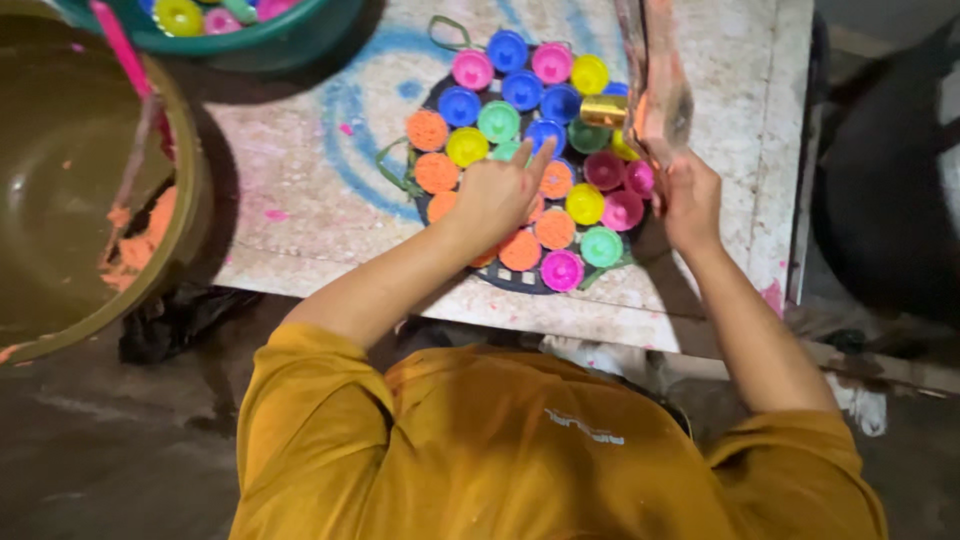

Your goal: The person scoops orange paste from a bowl using a pink spatula and fills small colorful cupcake molds arranged in a tray. The person repeatedly transfers paste into each mold, pressing it down with a wooden tool to shape the contents.

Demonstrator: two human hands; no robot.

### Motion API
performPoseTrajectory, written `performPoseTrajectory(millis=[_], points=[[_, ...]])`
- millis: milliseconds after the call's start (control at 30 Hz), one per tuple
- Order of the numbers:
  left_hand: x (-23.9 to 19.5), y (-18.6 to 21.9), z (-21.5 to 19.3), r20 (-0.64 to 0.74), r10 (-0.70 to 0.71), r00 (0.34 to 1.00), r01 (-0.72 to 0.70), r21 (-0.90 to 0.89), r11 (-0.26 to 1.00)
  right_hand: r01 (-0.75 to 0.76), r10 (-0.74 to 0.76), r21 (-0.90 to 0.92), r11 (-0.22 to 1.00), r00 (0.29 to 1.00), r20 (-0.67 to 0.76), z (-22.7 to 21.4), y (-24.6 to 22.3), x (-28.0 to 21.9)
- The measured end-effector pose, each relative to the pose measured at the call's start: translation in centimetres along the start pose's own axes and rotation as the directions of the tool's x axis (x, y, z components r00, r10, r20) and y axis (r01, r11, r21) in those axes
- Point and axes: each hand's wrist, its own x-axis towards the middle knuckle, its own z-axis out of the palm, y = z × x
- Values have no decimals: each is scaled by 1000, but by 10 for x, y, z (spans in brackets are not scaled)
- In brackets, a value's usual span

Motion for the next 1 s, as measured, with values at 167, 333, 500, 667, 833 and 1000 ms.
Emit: performPoseTrajectory(millis=[167, 333, 500, 667, 833, 1000], points=[[-54, -32, -130, -463, 155, 873, -289, -233, 929, 366, -224, -395, 843, 905, 361, 49, -128, -35], [-161, -51, -223, 61, 256, 965, -55, -903, 425, 797, -468, -219, 562, 525, 711, 186, -282, -33], [-256, -132, -278, 255, 226, 940, 129, -881, 455, 916, -542, 258, 306, -55, 839, 332, -347, 37], [-334, -187, -326, 417, 135, 899, 73, -448, 891, 465, -300, 342, 816, -166, 940, 407, -350, 18], [-392, -225, -338, 360, 21, 933, 227, -632, 740, 247, -237, 304, 920, -265, 935, 447, -332, 5], [-428, -254, -339, 325, -216, 921, 386, -673, 631, 126, -254, 298, 946, -280, 926, 472, -340, 23]])
